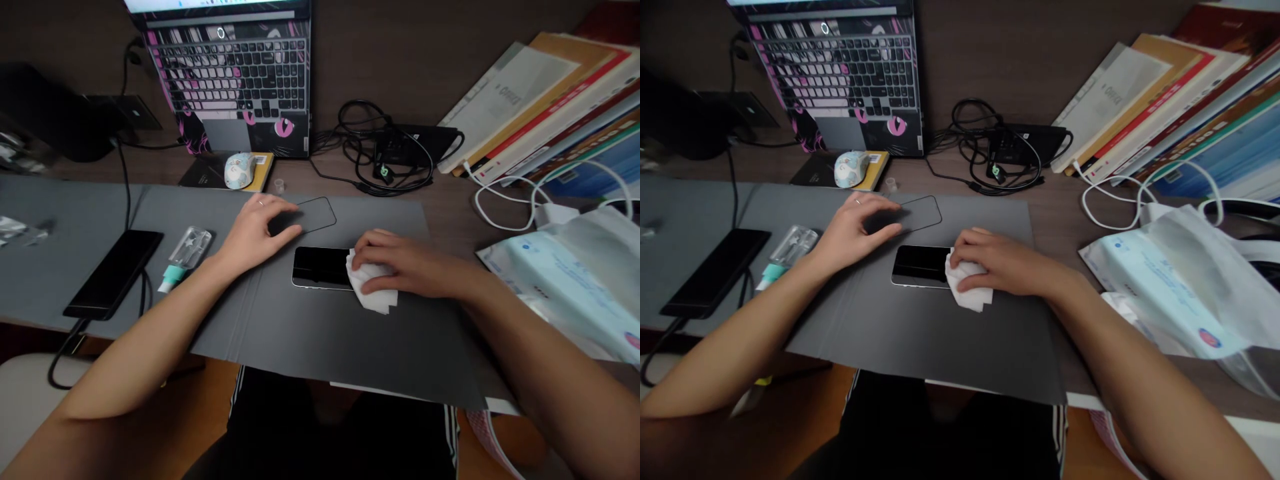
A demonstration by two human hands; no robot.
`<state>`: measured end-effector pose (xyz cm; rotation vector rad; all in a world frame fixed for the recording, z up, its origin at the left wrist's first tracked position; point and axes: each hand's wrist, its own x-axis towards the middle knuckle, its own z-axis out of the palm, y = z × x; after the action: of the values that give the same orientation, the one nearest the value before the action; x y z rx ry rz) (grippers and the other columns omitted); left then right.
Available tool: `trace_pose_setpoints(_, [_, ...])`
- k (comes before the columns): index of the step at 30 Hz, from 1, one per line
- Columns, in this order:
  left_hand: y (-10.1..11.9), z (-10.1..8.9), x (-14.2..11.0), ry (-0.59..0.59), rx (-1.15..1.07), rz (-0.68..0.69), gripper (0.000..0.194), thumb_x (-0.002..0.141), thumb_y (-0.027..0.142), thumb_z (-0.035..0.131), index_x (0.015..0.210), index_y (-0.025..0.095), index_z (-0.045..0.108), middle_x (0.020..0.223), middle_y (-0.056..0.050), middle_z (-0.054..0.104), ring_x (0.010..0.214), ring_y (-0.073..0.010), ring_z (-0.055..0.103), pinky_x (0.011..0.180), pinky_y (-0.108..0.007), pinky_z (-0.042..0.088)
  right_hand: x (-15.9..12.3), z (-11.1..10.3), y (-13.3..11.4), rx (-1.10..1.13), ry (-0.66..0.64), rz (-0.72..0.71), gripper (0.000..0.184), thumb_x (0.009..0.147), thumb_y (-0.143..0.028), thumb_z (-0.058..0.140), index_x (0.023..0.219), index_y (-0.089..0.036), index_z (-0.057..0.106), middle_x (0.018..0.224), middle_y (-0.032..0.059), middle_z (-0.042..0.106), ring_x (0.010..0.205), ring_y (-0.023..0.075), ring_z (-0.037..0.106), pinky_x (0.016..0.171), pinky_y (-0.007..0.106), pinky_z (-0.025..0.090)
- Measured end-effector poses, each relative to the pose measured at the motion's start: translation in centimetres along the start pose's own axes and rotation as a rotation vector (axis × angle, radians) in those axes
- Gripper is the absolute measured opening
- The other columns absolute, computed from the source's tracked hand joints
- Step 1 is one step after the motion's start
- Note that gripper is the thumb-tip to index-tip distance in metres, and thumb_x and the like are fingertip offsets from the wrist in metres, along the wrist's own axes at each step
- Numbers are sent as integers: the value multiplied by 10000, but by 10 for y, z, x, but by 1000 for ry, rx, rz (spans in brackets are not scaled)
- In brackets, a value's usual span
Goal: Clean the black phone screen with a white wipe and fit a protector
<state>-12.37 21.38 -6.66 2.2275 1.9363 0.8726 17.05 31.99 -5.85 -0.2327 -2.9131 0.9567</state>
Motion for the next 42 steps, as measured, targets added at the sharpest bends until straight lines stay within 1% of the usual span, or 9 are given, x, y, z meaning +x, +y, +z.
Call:
trace_pose_setpoints(7, [-12,8,0,-163,60,-88,588,852,472,744,1350,201,588,1382,-107,567,1278,-323,507,1121,-481,413,-5,-7,2,63,-56,99,294,948,-495,635,1105,-249,675,1189,72,562,1123,237,564,986,374,419])
trace_pose_setpoints(13, [-12,6,2,-169,59,-86,557,882,451,716,1358,201,573,1376,-102,593,1281,-313,526,1123,-481,417,-8,-14,7,59,-49,94,263,984,-447,571,1071,-227,684,1098,65,614,992,204,629,899,336,470])
trace_pose_setpoints(17, [-12,4,3,-180,63,-87,543,886,420,715,1362,201,572,1327,-104,632,1230,-313,567,1082,-487,447,-4,-6,16,-99,196,60,263,1017,-406,518,1040,-196,674,945,62,631,838,186,619,774,311,474])
trace_pose_setpoints(22, [-11,2,2,-152,98,-62,548,867,417,733,1345,187,595,1288,-114,659,1184,-320,598,1034,-478,478,0,4,28,-385,538,71,248,1034,-319,472,1104,-186,669,1012,109,649,960,242,608,857,386,487])
trace_pose_setpoints(28, [-5,1,2,-90,43,-119,571,796,458,779,1284,201,635,1146,-93,722,1040,-308,666,942,-477,521,3,5,26,-532,670,122,311,1010,-340,510,1234,-181,656,1154,145,640,1059,299,581,930,485,487])
trace_pose_setpoints(32, [0,3,1,44,-279,-180,571,758,464,800,1245,213,639,1078,-74,722,933,-245,681,861,-427,570,4,5,4,-531,771,131,373,992,-398,560,1325,-239,614,1210,127,640,1099,312,587,975,529,465])
trace_pose_setpoints(35, [3,3,-1,141,-624,-70,605,777,433,793,1307,228,584,1146,-85,689,1011,-218,674,873,-372,595,4,10,-17,-471,722,93,429,993,-425,573,1393,-271,561,1254,119,630,1135,307,591,986,519,474])
trace_pose_setpoints(37, [5,3,-4,135,-749,67,682,753,414,825,1358,252,552,1186,-83,666,1064,-222,663,896,-358,603,6,17,-28,-416,638,30,573,976,-501,594,1483,-266,469,1315,131,598,1196,312,572,1018,519,472])
trace_pose_setpoints(42, [15,4,-11,65,-712,303,859,688,380,886,1449,280,500,1227,-86,661,1117,-254,649,954,-379,606,14,33,-38,-299,432,-105,1082,863,-739,588,1650,-236,42,1608,200,310,1453,362,370,1148,557,391])
